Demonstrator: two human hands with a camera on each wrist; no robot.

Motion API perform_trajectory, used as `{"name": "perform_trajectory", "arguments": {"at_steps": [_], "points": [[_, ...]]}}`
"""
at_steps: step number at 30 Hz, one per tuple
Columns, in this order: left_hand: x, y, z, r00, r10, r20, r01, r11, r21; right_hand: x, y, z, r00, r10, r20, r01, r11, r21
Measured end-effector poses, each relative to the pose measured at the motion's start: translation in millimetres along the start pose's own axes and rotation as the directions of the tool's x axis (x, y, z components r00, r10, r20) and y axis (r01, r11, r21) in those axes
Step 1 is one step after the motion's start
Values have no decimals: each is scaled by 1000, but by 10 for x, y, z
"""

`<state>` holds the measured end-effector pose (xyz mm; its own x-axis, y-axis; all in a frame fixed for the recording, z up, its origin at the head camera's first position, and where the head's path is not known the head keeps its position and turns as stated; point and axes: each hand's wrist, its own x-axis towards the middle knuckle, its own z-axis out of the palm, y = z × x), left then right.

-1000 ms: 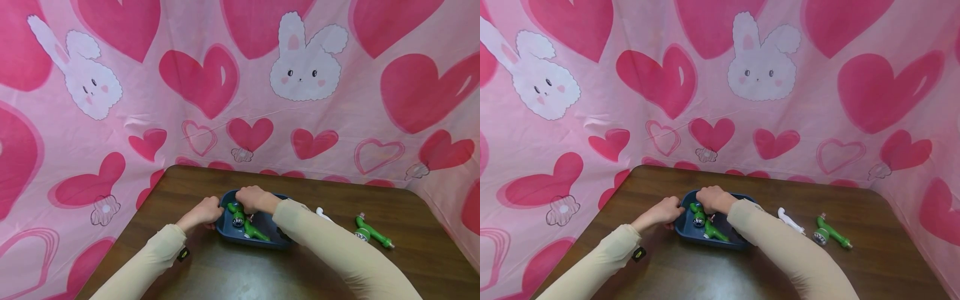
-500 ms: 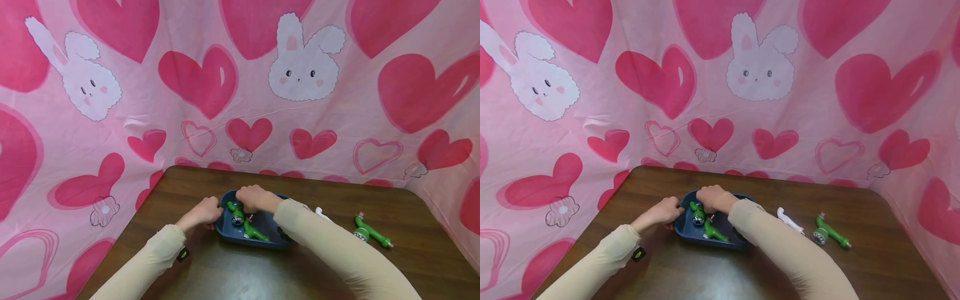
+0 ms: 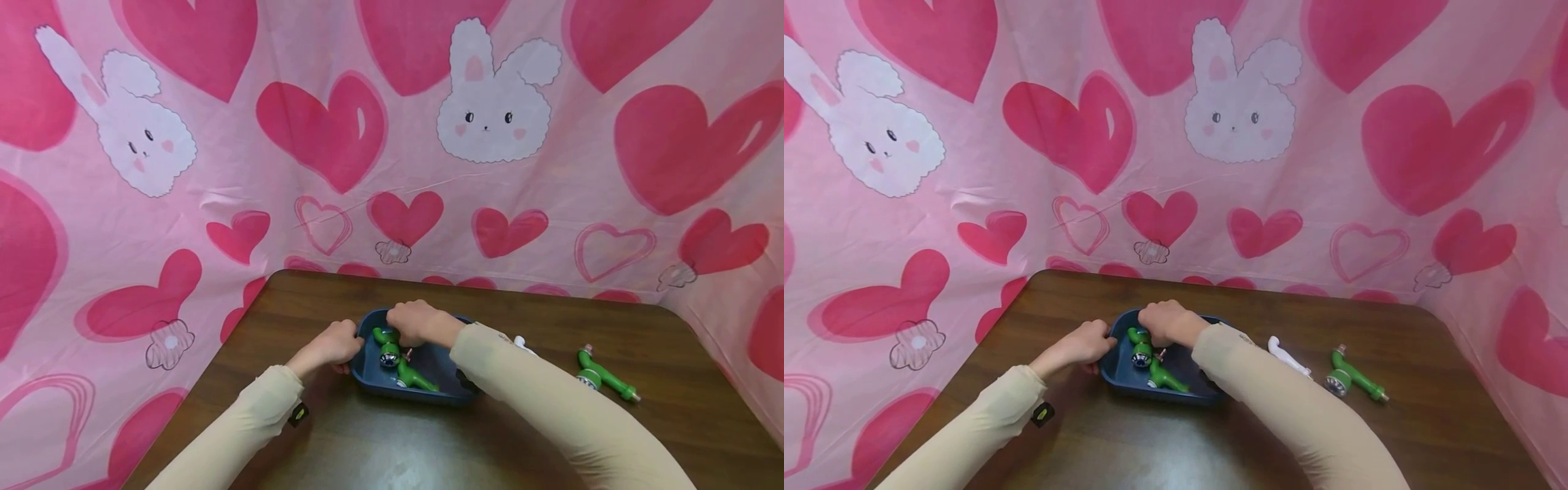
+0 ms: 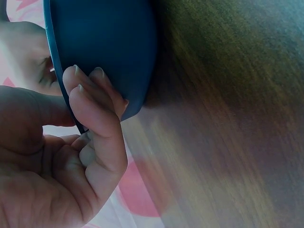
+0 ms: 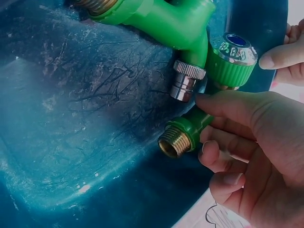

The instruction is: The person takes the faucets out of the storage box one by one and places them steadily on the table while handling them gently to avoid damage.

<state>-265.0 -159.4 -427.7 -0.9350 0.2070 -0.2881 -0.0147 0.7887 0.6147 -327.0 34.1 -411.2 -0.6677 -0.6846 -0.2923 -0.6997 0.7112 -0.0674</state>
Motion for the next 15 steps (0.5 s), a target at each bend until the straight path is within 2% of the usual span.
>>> {"name": "perform_trajectory", "arguments": {"at_steps": [15], "points": [[-5, 16, -10, 1000, 8, -1, -8, 1000, -7, -85, -8, -58, 1000, 0, -16, -1, 999, -41]]}}
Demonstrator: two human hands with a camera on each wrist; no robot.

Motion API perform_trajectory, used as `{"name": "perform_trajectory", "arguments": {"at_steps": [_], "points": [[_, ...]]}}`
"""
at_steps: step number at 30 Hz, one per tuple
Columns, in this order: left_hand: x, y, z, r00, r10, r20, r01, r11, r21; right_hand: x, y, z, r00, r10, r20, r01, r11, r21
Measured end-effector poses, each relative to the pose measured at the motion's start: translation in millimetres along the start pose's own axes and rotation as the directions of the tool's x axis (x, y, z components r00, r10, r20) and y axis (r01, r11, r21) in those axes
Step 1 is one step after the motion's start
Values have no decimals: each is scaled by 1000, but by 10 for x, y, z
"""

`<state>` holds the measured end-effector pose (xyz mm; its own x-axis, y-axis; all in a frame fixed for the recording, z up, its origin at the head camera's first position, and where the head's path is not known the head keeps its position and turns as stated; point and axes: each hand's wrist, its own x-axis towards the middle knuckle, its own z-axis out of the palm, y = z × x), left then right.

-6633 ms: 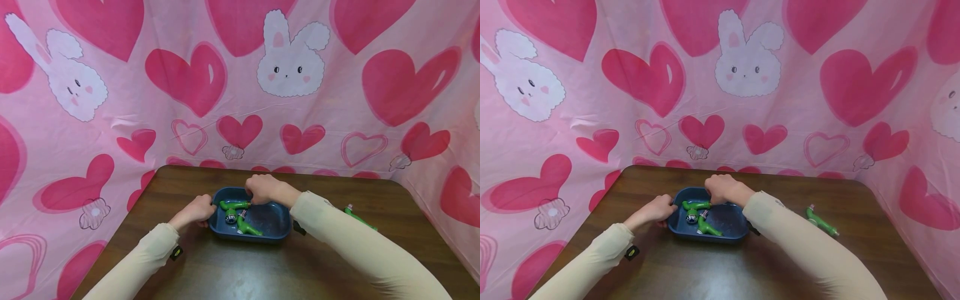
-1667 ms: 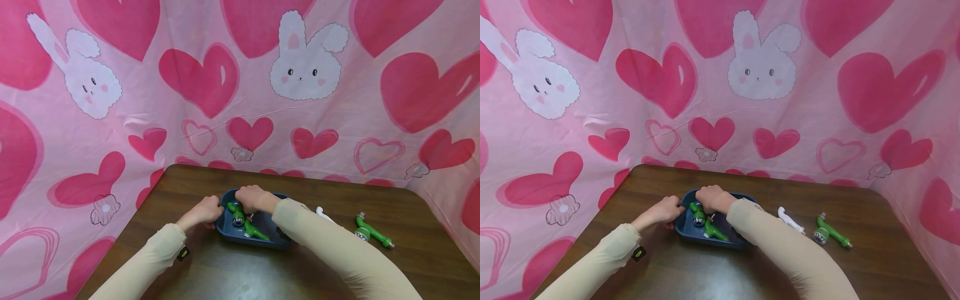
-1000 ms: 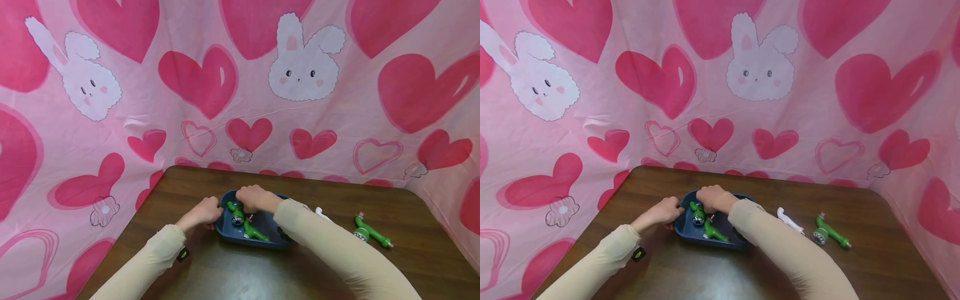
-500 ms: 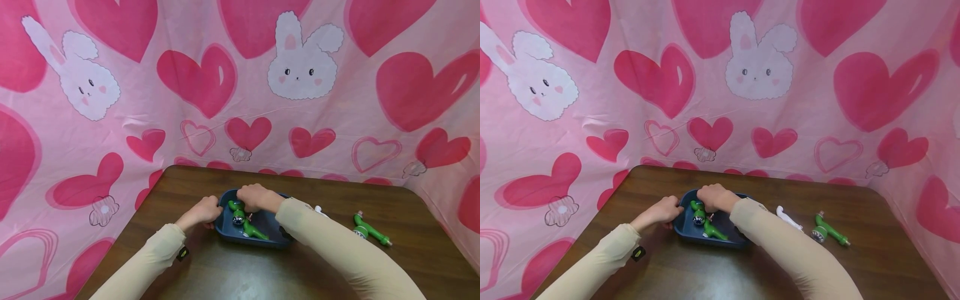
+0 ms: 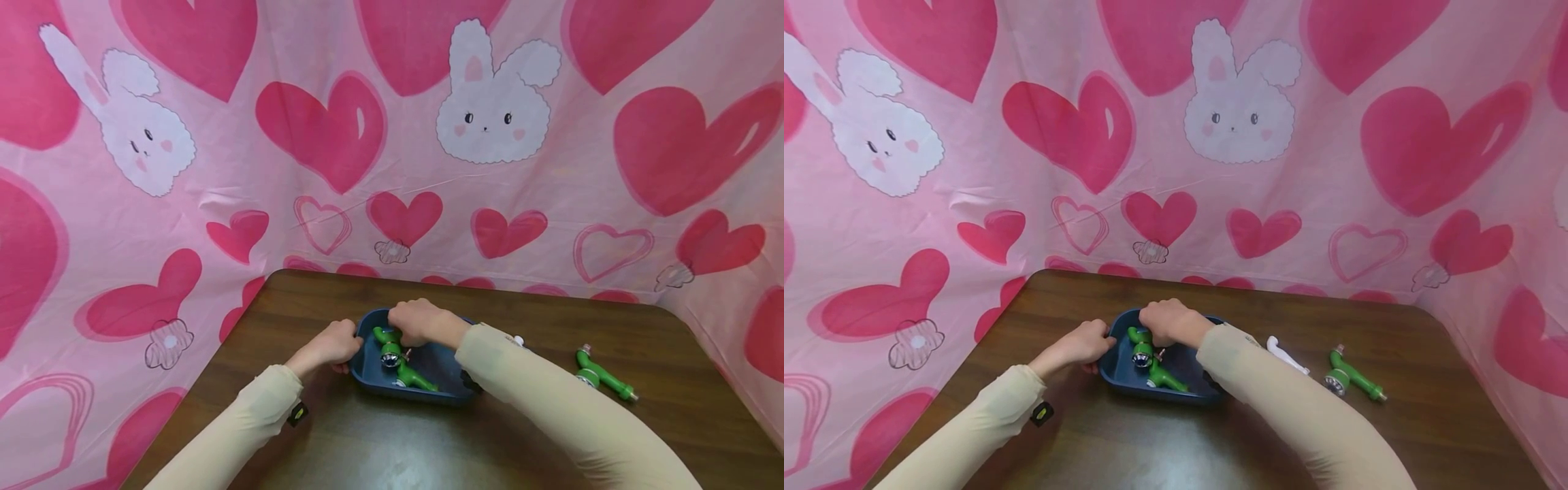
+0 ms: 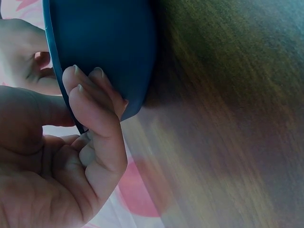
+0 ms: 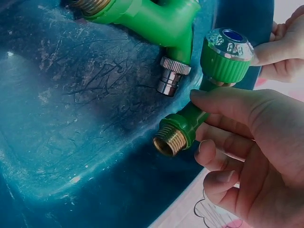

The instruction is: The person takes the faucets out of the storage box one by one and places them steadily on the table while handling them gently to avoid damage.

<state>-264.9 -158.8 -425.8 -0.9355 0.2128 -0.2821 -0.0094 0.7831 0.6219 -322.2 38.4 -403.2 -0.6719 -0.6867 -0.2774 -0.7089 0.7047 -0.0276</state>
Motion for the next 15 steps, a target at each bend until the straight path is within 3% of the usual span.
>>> {"name": "perform_trajectory", "arguments": {"at_steps": [9, 10, 15], "points": [[60, -51, 10, 1000, 2, 16, -2, 1000, -7, -47, -10, -22, 1000, 1, -6, -1, 1000, -17], [120, -138, 32, 999, 26, 18, -26, 1000, -2, -58, -13, -24, 1000, 0, -7, 0, 1000, -19], [148, -173, 34, 999, 23, 27, -23, 1000, 1, -115, -33, -38, 1000, -2, -12, 2, 1000, -18]]}}
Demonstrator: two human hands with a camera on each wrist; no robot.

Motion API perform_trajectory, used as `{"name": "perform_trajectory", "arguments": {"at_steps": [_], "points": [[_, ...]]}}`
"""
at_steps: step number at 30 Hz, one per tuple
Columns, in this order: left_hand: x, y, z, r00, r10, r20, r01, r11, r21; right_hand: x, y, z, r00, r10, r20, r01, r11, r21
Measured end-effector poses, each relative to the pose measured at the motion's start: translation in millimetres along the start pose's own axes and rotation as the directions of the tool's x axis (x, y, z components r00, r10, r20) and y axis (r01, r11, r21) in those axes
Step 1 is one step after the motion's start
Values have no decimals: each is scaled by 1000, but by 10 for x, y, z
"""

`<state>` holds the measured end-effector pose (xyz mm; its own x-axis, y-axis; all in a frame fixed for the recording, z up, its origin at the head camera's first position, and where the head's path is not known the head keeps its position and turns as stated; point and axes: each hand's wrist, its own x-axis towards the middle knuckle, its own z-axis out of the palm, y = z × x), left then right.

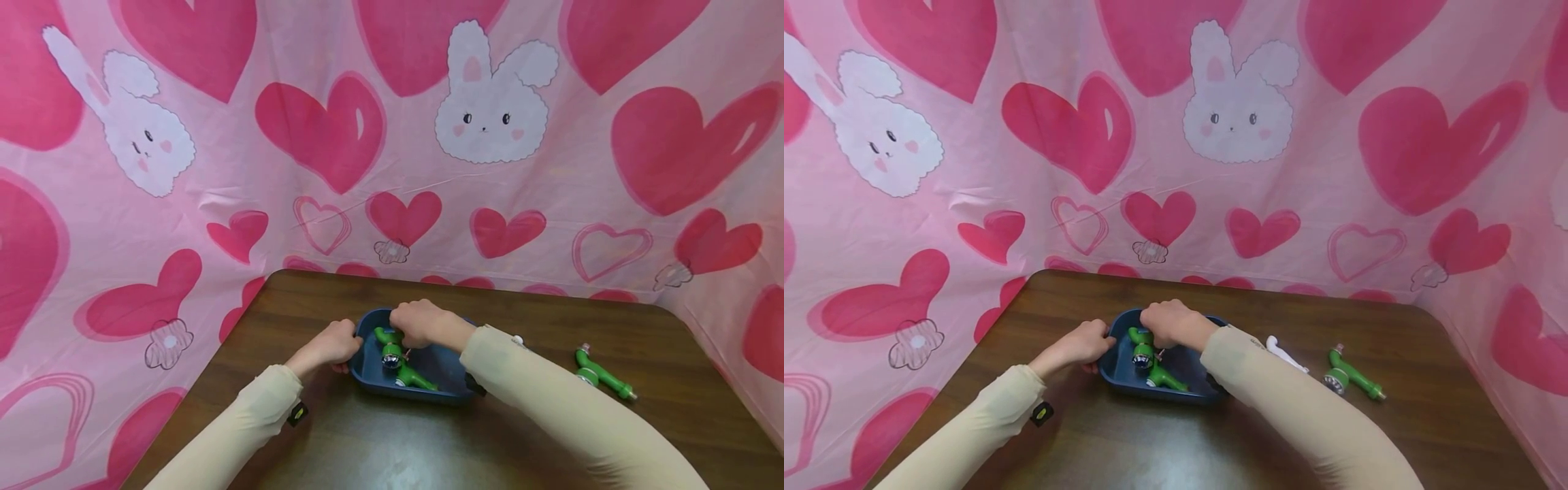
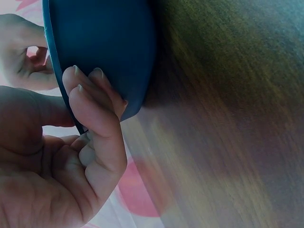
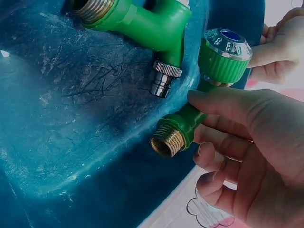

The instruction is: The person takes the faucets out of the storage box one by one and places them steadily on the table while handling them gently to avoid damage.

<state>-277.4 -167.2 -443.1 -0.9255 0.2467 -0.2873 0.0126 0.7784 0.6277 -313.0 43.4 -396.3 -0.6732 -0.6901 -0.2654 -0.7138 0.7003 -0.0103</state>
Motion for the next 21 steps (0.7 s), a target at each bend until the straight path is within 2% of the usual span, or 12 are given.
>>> {"name": "perform_trajectory", "arguments": {"at_steps": [2, 7, 8, 9, 13, 14, 20, 21], "points": [[55, -52, 20, 1000, 12, 0, -12, 1000, 0, -21, -2, -8, 1000, 3, -1, -3, 1000, 0], [129, -105, 42, 1000, -3, -3, 3, 1000, -3, -60, 6, -25, 1000, 8, -3, -8, 1000, 11], [166, -156, 50, 1000, 11, -1, -11, 1000, -1, -65, 10, -27, 1000, 8, -4, -8, 1000, 12], [103, -64, 25, 1000, -27, -3, 27, 1000, -3, -72, 11, -29, 1000, 6, -6, -6, 1000, 14], [209, -205, 64, 1000, -4, -11, 4, 1000, 10, -107, 10, -42, 1000, 5, -14, -5, 1000, 8], [261, -281, 92, 1000, 18, -14, -18, 1000, 24, -114, 10, -44, 1000, 6, -14, -6, 1000, 6], [325, -348, 133, 1000, 21, -5, -21, 999, 25, -161, 20, -51, 1000, 14, -8, -14, 1000, 12], [308, -318, 122, 1000, 8, 0, -8, 1000, 17, -171, 22, -54, 1000, 14, -9, -14, 1000, 11]]}}
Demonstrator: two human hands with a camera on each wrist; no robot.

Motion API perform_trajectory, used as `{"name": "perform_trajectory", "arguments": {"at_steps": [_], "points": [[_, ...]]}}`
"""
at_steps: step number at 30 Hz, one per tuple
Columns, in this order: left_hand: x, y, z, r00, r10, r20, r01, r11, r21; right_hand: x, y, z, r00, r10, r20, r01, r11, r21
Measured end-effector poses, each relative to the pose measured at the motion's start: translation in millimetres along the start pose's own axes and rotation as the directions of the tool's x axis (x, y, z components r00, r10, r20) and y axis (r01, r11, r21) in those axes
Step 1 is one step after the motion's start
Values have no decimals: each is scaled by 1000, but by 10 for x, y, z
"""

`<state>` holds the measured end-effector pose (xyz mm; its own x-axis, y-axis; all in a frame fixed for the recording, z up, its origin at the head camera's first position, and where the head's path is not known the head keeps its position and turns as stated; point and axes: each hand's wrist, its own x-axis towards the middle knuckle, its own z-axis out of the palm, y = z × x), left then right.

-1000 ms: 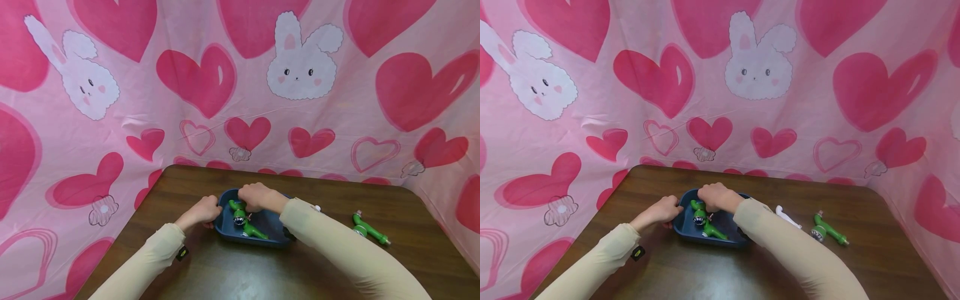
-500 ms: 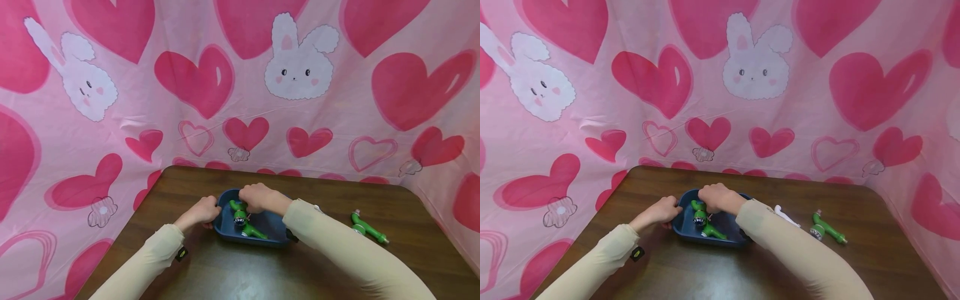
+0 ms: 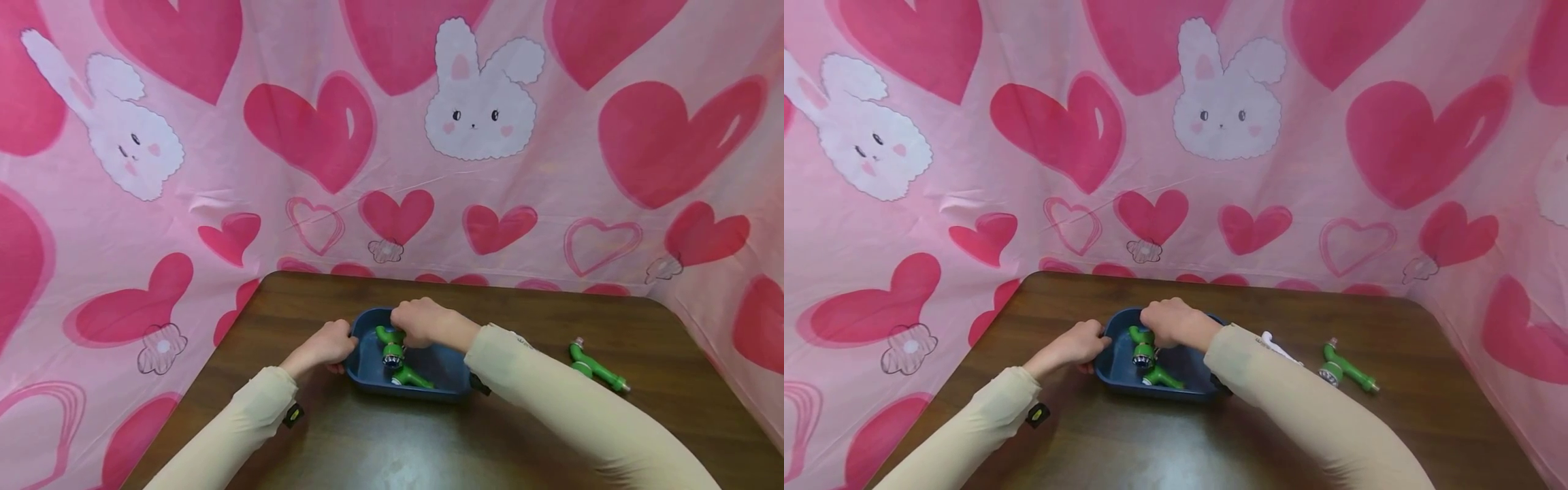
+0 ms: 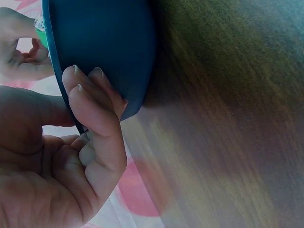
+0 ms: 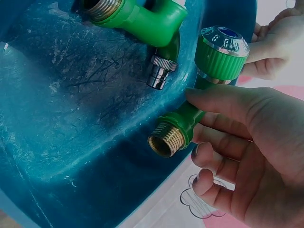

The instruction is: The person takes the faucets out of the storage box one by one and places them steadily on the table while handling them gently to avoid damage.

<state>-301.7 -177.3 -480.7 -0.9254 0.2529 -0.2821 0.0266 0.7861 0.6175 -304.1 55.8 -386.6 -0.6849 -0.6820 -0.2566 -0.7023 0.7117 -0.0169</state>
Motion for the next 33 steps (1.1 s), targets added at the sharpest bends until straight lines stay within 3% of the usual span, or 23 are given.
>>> {"name": "perform_trajectory", "arguments": {"at_steps": [9, 17, 18, 19, 21, 26, 27, 31, 33], "points": [[137, -163, 30, 1000, 0, 17, 0, 1000, -8, -46, 35, 10, 1000, -11, -14, 11, 1000, 17], [369, -405, 101, 999, -11, 40, 14, 997, -75, -95, 69, 23, 1000, 4, -16, -4, 1000, 12], [309, -331, 85, 999, -13, 34, 15, 998, -66, -104, 74, 23, 1000, 8, -17, -7, 1000, 14], [325, -355, 90, 999, -11, 34, 14, 997, -72, -111, 74, 22, 1000, 10, -19, -9, 1000, 17], [118, -125, 19, 999, -26, 26, 28, 998, -57, -122, 78, 25, 1000, 13, -20, -12, 1000, 21], [-13, -51, -9, 1000, 29, 5, -29, 1000, -11, -147, 91, 27, 1000, 16, -19, -16, 999, 31], [53, -125, 15, 999, 34, 8, -34, 999, -13, -153, 95, 28, 1000, 19, -17, -18, 999, 30], [-25, -40, 4, 999, 40, -7, -39, 999, 28, -174, 108, 20, 1000, 28, -5, -28, 999, 28], [55, -102, 23, 1000, 8, 7, -8, 1000, -11, -181, 113, 13, 1000, 30, -2, -30, 999, 32]]}}
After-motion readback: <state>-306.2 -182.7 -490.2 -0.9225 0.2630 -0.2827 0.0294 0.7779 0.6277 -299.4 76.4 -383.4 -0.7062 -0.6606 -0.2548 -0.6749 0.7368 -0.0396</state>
